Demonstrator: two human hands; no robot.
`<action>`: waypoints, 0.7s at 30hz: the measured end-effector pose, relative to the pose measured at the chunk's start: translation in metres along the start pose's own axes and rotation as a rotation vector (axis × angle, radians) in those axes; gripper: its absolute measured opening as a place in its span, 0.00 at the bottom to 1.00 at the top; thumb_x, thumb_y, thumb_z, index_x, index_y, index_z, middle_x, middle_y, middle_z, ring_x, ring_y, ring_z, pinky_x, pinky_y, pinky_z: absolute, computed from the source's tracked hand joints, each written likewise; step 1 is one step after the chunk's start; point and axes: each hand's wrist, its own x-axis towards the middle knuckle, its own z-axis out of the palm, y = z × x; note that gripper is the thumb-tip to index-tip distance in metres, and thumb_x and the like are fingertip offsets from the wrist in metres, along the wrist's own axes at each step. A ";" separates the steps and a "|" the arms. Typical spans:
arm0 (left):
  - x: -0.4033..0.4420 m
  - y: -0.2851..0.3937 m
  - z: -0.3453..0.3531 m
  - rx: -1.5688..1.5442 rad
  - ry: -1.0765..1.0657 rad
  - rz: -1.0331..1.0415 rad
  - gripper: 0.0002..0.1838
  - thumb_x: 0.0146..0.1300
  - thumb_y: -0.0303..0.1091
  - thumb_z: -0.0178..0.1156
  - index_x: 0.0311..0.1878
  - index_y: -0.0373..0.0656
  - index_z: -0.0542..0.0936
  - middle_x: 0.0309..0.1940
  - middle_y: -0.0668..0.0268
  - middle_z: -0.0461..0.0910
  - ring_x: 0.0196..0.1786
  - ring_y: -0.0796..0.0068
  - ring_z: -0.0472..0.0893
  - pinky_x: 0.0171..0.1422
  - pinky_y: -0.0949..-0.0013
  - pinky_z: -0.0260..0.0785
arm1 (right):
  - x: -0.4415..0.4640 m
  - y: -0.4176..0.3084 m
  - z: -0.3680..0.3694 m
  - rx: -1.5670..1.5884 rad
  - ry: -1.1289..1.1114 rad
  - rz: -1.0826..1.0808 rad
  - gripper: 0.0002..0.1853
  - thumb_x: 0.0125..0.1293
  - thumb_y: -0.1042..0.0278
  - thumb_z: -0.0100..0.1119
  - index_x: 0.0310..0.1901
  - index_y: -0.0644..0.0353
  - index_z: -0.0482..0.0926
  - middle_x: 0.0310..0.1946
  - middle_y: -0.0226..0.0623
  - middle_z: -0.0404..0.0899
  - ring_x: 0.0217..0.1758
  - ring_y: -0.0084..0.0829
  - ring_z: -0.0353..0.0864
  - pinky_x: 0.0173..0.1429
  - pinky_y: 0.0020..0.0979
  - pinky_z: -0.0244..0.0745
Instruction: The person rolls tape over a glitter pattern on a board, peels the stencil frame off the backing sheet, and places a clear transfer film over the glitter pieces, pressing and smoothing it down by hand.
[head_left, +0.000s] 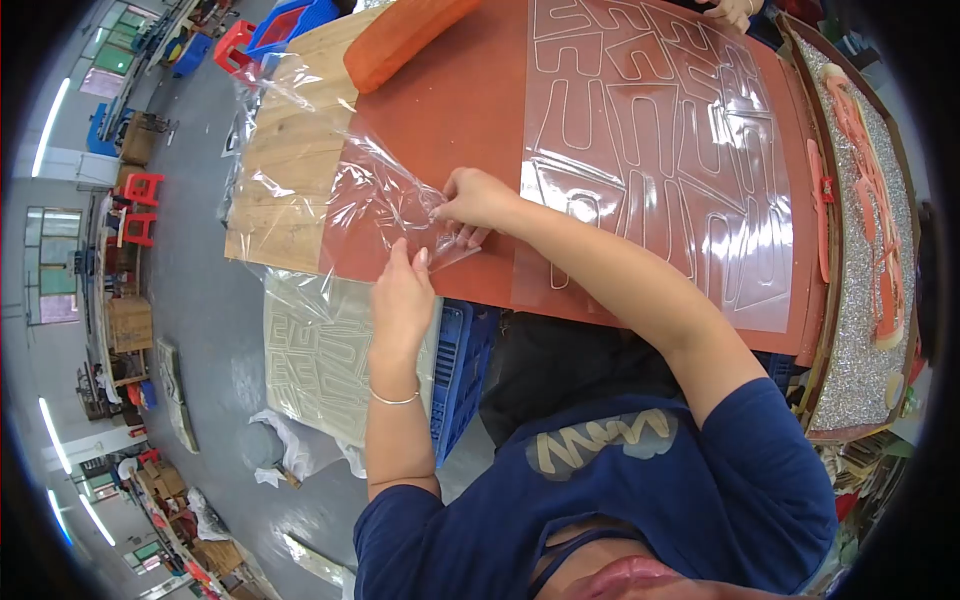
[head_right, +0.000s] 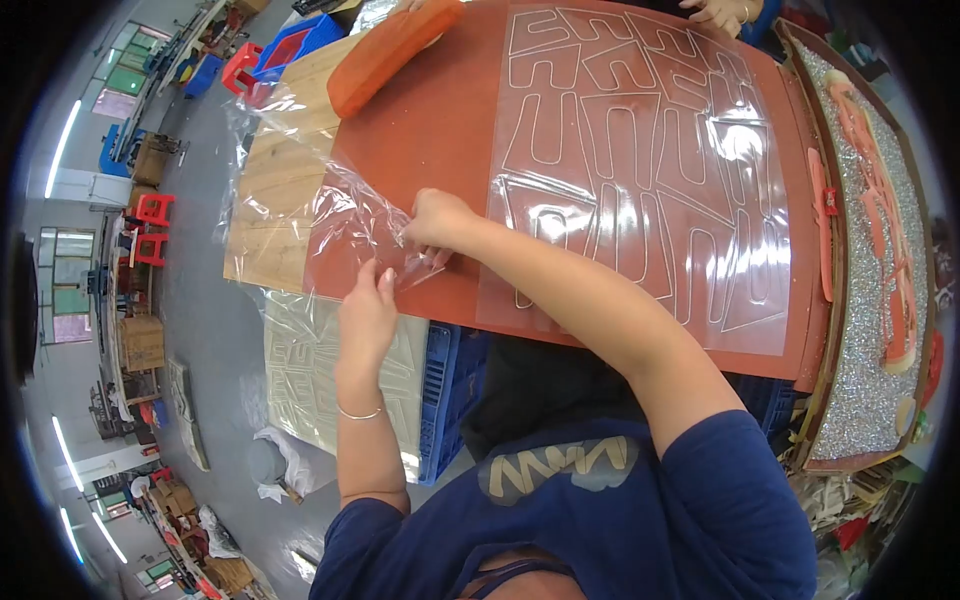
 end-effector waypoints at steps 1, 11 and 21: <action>-0.004 0.001 0.003 0.063 0.013 -0.008 0.22 0.71 0.41 0.50 0.54 0.30 0.74 0.48 0.41 0.78 0.49 0.41 0.79 0.54 0.51 0.70 | -0.006 0.008 -0.004 -0.184 0.223 -0.140 0.15 0.63 0.70 0.59 0.47 0.69 0.72 0.29 0.46 0.82 0.23 0.35 0.84 0.23 0.32 0.79; 0.032 0.072 0.035 -0.294 0.363 0.403 0.11 0.62 0.31 0.59 0.44 0.35 0.79 0.42 0.54 0.80 0.50 0.52 0.77 0.56 0.57 0.69 | -0.082 0.095 -0.088 -1.230 0.631 -0.733 0.18 0.66 0.65 0.53 0.56 0.61 0.73 0.61 0.41 0.72 0.69 0.44 0.64 0.71 0.50 0.55; 0.120 0.124 0.063 -0.355 -0.281 -0.006 0.19 0.67 0.41 0.55 0.40 0.28 0.79 0.36 0.49 0.82 0.29 0.61 0.79 0.38 0.60 0.74 | -0.085 0.095 -0.089 -1.076 0.646 -0.745 0.21 0.65 0.70 0.53 0.60 0.61 0.71 0.65 0.40 0.69 0.71 0.45 0.62 0.73 0.51 0.52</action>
